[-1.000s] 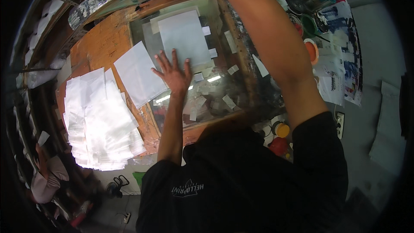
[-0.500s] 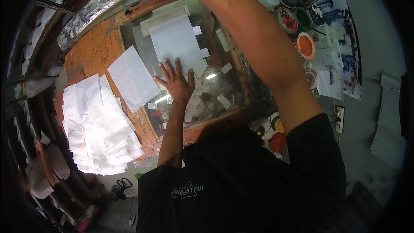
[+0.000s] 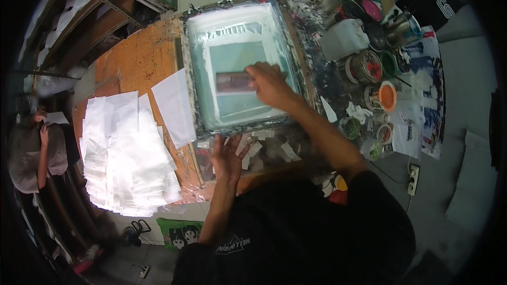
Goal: The person performs screen printing on white paper sheets. They place a sheet under a screen, pull a squeegee across the screen to apply ink, lift the screen, and remove the printed sheet. This cycle repeats continuously throughout the clip.
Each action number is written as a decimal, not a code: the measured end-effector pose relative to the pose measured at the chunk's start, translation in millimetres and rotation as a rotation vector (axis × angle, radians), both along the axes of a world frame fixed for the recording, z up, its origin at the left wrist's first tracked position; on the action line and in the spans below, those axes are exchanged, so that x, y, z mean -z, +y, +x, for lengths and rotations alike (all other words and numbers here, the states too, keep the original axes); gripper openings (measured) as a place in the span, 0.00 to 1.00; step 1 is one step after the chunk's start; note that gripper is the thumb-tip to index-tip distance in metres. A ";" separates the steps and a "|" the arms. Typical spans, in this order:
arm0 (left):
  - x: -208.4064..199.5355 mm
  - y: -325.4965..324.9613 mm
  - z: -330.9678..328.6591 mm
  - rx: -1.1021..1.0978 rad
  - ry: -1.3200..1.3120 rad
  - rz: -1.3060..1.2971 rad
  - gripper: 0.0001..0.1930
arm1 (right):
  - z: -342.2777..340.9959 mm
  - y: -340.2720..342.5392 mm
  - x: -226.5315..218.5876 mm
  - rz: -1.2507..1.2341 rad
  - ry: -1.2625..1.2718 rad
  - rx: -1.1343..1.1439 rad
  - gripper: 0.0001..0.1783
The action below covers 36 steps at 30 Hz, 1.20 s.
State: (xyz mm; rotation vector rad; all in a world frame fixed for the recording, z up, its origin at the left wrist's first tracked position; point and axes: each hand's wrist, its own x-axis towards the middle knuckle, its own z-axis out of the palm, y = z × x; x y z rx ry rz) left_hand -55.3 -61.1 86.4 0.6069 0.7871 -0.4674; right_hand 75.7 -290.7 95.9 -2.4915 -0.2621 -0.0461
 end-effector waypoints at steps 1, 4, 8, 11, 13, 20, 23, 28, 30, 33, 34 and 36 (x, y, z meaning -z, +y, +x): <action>10.3 -1.6 2.6 0.033 0.027 0.066 0.29 | 25.0 -6.3 12.1 -0.099 0.017 0.003 0.14; 43.5 -7.4 11.2 0.073 0.076 0.156 0.32 | 107.9 -26.1 39.1 -0.181 -0.184 0.039 0.15; 38.9 -1.4 9.2 0.065 0.117 0.109 0.27 | 171.1 -34.5 66.4 -0.331 -0.160 0.135 0.21; 30.9 3.6 9.7 0.030 0.114 0.091 0.25 | 181.5 -16.7 48.0 -0.246 -0.047 -0.003 0.19; 35.3 7.5 7.5 0.034 0.096 0.071 0.24 | 170.6 -11.4 47.9 -0.235 -0.033 -0.039 0.18; 47.0 8.8 5.8 0.013 0.091 0.058 0.18 | 56.3 18.9 63.1 -0.252 -0.094 -0.025 0.19; 55.5 10.3 5.0 -0.011 0.080 0.062 0.18 | -21.1 36.2 56.2 -0.174 -0.144 -0.010 0.22; 53.3 6.0 4.6 0.000 0.045 0.088 0.21 | -108.8 52.2 38.1 -0.156 -0.032 -0.044 0.27; 51.8 6.4 4.1 0.009 0.057 0.081 0.22 | -106.1 51.5 28.5 -0.168 -0.044 -0.042 0.27; 39.7 7.9 3.3 0.026 0.048 0.054 0.23 | -92.3 42.4 12.8 -0.166 -0.070 -0.092 0.25; 29.5 9.4 1.9 0.014 0.041 0.047 0.22 | -88.3 42.8 2.4 -0.170 -0.098 -0.086 0.24; 7.7 14.7 2.1 0.002 -0.033 0.004 0.20 | -81.3 45.7 -28.2 -0.176 -0.150 -0.081 0.21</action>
